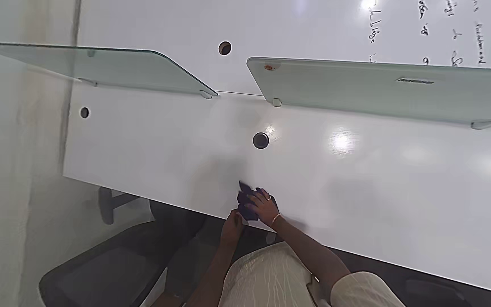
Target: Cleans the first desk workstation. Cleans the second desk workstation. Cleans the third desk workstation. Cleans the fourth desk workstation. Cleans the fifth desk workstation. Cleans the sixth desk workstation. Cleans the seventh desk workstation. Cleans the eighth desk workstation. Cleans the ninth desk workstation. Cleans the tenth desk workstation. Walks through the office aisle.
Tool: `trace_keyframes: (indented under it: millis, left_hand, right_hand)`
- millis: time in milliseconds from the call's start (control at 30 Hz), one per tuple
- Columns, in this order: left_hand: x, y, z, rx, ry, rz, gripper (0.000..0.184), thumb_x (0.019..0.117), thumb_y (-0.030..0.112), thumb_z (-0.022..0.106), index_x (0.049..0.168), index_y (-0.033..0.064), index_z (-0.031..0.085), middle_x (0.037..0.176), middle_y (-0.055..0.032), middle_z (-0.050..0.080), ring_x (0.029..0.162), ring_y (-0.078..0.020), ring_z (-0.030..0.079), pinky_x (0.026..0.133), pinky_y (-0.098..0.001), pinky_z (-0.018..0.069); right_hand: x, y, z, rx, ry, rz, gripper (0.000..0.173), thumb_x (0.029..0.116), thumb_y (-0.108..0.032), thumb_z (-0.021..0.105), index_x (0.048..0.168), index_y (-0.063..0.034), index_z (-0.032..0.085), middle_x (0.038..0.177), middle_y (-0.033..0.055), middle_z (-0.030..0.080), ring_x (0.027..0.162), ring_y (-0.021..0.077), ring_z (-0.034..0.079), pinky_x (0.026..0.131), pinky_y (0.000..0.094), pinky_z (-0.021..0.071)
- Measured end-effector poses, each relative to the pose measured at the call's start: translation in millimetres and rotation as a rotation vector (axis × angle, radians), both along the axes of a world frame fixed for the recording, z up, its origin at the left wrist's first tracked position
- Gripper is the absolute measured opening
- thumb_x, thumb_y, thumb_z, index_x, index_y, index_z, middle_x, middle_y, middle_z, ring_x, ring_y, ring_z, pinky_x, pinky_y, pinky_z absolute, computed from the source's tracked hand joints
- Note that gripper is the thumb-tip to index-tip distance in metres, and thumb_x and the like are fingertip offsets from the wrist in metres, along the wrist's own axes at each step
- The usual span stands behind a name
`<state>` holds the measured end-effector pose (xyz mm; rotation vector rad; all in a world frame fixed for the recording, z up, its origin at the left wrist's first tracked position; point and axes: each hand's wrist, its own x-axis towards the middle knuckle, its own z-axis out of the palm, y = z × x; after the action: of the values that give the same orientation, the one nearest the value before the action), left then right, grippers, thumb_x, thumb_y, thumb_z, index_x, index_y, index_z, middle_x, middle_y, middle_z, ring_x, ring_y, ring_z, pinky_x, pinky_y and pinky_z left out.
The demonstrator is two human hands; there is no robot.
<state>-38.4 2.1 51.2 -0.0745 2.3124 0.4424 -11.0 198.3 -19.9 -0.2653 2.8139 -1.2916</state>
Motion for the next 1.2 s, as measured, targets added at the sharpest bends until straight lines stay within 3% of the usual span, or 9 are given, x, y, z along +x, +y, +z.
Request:
trace_keyframes:
  millis: [133, 267, 367, 533, 633, 733, 933, 1067, 1200]
  left_hand:
    - [18.0, -40.2, -5.8, -0.028, 0.011, 0.019, 0.039, 0.1035, 0.021, 0.052, 0.139, 0.0071, 0.055, 0.102, -0.0165, 0.071, 0.09, -0.0296, 0.07, 0.086, -0.0514, 0.0563]
    - [32.3, -57.3, -8.6, -0.097, -0.043, 0.072, 0.038, 0.1035, 0.015, 0.053, 0.141, 0.0073, 0.054, 0.109, -0.0182, 0.07, 0.095, -0.0319, 0.07, 0.089, -0.0533, 0.0556]
    - [35.6, -54.6, -6.7, -0.103, -0.063, 0.11, 0.037, 0.1039, 0.015, 0.054, 0.14, 0.0067, 0.053, 0.112, -0.0193, 0.07, 0.097, -0.0334, 0.07, 0.09, -0.0547, 0.0553]
    - [42.4, -50.3, -12.6, -0.066, -0.145, 0.042, 0.033, 0.1043, 0.017, 0.054, 0.135, 0.0035, 0.059, 0.112, -0.0202, 0.07, 0.099, -0.0337, 0.069, 0.092, -0.0538, 0.0543]
    - [41.6, -53.9, -12.2, -0.071, -0.224, 0.044, 0.032, 0.1061, 0.021, 0.054, 0.129, 0.0008, 0.062, 0.116, -0.0215, 0.069, 0.108, -0.0342, 0.067, 0.099, -0.0541, 0.0516]
    - [42.7, -70.3, -16.2, -0.12, -0.277, 0.08, 0.033, 0.1069, 0.022, 0.053, 0.129, 0.0006, 0.063, 0.121, -0.0217, 0.068, 0.114, -0.0343, 0.066, 0.102, -0.0545, 0.0494]
    - [48.4, -97.1, -28.6, -0.19, -0.368, 0.079, 0.035, 0.1082, 0.025, 0.051, 0.132, 0.0009, 0.062, 0.125, -0.0222, 0.067, 0.116, -0.0349, 0.065, 0.102, -0.0542, 0.0495]
    - [48.9, -88.4, -38.6, -0.19, -0.366, 0.033, 0.037, 0.108, 0.028, 0.052, 0.13, 0.0004, 0.063, 0.122, -0.0224, 0.068, 0.116, -0.0353, 0.065, 0.103, -0.0547, 0.0486]
    - [41.7, -70.2, -43.1, -0.172, -0.379, -0.014, 0.036, 0.1073, 0.027, 0.053, 0.128, -0.0008, 0.064, 0.12, -0.0233, 0.068, 0.112, -0.0359, 0.066, 0.101, -0.0553, 0.0497]
  right_hand:
    - [-15.2, 77.5, 4.8, 0.062, -0.137, -0.014, 0.058, 0.0903, 0.006, 0.059, 0.135, -0.0293, 0.066, 0.151, 0.0076, 0.055, 0.148, 0.0357, 0.041, 0.122, 0.0699, 0.018]
    - [-91.6, 212.3, 0.9, 0.274, -0.198, -0.789, 0.053, 0.091, -0.005, 0.061, 0.142, -0.0205, 0.061, 0.155, 0.0176, 0.048, 0.148, 0.0401, 0.037, 0.123, 0.0619, 0.0237]
    - [-123.9, 216.7, -0.8, 0.273, -0.23, -1.045, 0.058, 0.0885, -0.013, 0.065, 0.145, -0.0236, 0.056, 0.158, 0.0165, 0.042, 0.15, 0.0402, 0.033, 0.122, 0.0621, 0.0246]
    - [-56.2, 30.4, 15.0, 0.067, -0.227, -0.259, 0.051, 0.0943, -0.002, 0.054, 0.137, -0.0262, 0.066, 0.152, 0.0097, 0.054, 0.146, 0.0346, 0.042, 0.124, 0.0579, 0.0256]
    - [-23.8, 3.6, 2.3, -0.026, -0.089, 0.041, 0.052, 0.0948, 0.002, 0.057, 0.135, -0.0294, 0.067, 0.151, 0.0061, 0.056, 0.148, 0.0329, 0.041, 0.125, 0.0621, 0.0198]
    - [-42.4, 96.9, 3.2, 0.054, -0.155, -0.157, 0.059, 0.0906, 0.005, 0.058, 0.138, -0.0289, 0.065, 0.152, 0.01, 0.054, 0.148, 0.0354, 0.04, 0.125, 0.0628, 0.0193]
    - [13.5, 353.1, -3.1, 0.347, -0.273, -1.223, 0.06, 0.0903, -0.005, 0.062, 0.147, -0.0228, 0.053, 0.161, 0.0153, 0.04, 0.15, 0.0383, 0.035, 0.12, 0.0594, 0.0317]
    - [118.4, 263.3, -0.7, 0.291, -0.265, -1.239, 0.054, 0.0843, 0.0, 0.061, 0.136, -0.0136, 0.066, 0.151, 0.027, 0.048, 0.145, 0.0495, 0.038, 0.121, 0.062, 0.0294]
    - [191.9, 117.8, 3.7, 0.132, -0.112, -0.702, 0.053, 0.0822, 0.005, 0.065, 0.124, -0.0254, 0.073, 0.141, 0.0134, 0.063, 0.136, 0.0423, 0.052, 0.115, 0.0656, 0.0371]
